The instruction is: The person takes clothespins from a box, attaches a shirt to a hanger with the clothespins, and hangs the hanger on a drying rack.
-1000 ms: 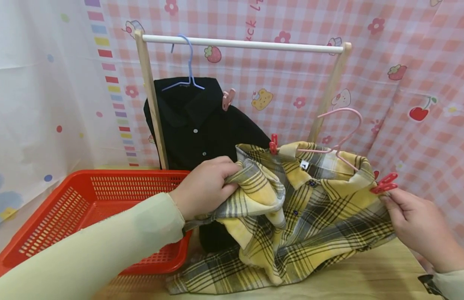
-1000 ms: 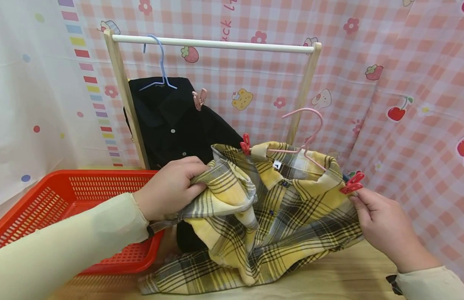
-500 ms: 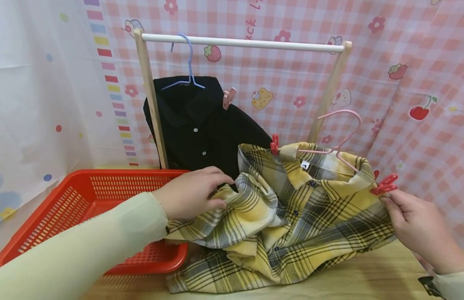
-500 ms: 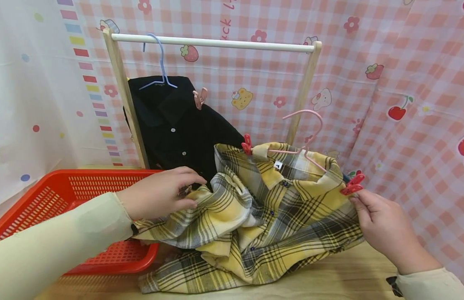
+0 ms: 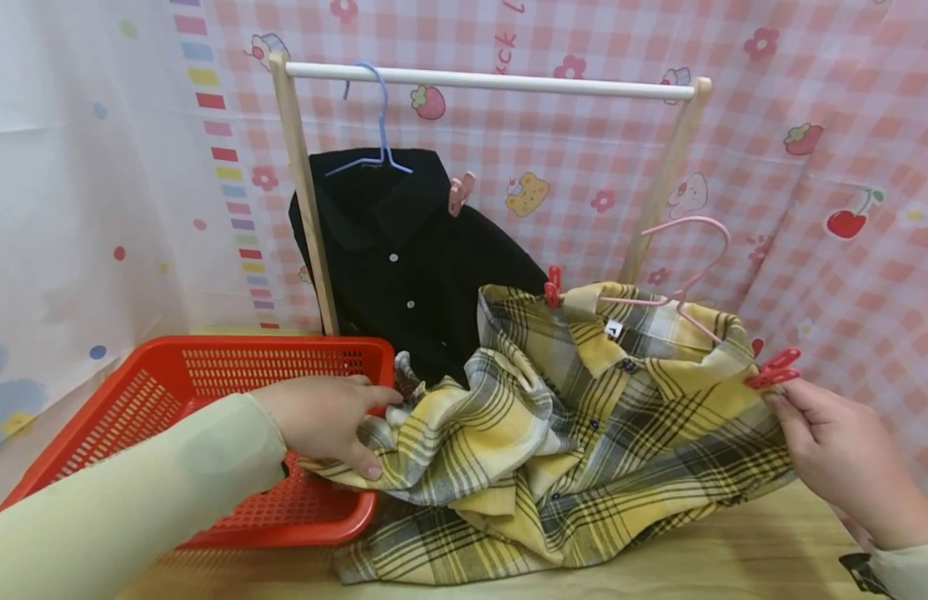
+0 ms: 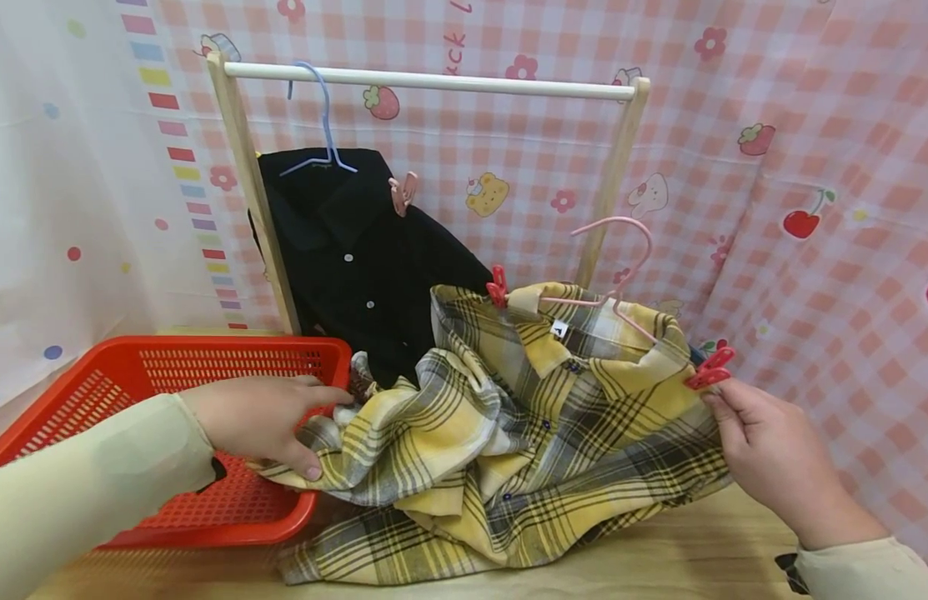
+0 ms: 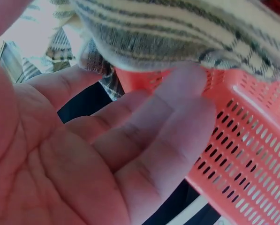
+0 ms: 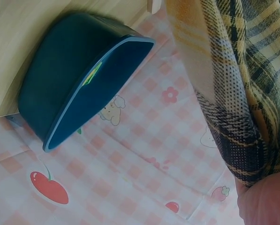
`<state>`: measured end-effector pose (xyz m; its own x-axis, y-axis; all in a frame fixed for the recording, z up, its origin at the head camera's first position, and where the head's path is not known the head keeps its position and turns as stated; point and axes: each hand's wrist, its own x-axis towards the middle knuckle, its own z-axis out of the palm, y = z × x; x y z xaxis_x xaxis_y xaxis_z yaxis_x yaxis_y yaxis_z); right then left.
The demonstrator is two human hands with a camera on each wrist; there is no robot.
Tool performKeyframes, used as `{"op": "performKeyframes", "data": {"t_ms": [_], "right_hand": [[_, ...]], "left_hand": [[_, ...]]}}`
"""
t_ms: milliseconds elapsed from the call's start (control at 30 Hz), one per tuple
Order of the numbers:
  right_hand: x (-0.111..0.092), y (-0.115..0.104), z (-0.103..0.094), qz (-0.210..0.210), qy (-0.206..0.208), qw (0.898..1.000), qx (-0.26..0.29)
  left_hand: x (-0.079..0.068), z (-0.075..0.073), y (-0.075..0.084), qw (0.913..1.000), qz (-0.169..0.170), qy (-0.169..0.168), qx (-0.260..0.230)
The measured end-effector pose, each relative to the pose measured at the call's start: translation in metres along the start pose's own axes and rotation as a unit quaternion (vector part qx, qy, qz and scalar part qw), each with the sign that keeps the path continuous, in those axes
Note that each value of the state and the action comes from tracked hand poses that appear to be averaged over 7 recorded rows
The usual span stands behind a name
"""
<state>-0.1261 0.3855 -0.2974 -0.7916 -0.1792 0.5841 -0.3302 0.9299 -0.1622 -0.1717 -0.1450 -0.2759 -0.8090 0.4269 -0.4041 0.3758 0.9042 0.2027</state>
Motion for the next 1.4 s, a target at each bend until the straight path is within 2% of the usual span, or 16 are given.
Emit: {"op": "performKeyframes", "data": {"t_ms": [233, 367, 567, 700, 867, 1200, 1400], "right_hand": [[-0.001, -0.001, -0.001, 0.003, -0.002, 1.0, -0.005], [0.0, -0.001, -0.001, 0.003, 0.002, 1.0, -0.007], [0.001, -0.001, -0.001, 0.004, 0.003, 1.0, -0.007], [0.001, 0.0, 0.0, 0.004, 0.0, 1.0, -0.006], [0.001, 0.001, 0.0, 0.003, -0.003, 1.0, -0.008], [0.001, 0.002, -0.001, -0.003, 0.002, 1.0, -0.009], [0.0, 0.002, -0.002, 0.0, -0.006, 1.0, -0.011]], "left_hand": [[0.003, 0.005, 0.002, 0.9997, 0.022, 0.004, 0.002], [0.003, 0.006, 0.003, 0.9987, 0.046, 0.018, 0.009], [0.002, 0.005, 0.007, 0.9972, 0.063, 0.038, 0.012], [0.001, 0.004, 0.01, 0.994, 0.09, 0.058, 0.019], [-0.001, 0.0, 0.013, 0.987, 0.121, 0.106, 0.011], [-0.003, -0.013, 0.024, 0.9694, 0.156, 0.189, -0.018], [0.0, -0.013, 0.036, 0.9583, 0.179, 0.215, -0.059]]}}
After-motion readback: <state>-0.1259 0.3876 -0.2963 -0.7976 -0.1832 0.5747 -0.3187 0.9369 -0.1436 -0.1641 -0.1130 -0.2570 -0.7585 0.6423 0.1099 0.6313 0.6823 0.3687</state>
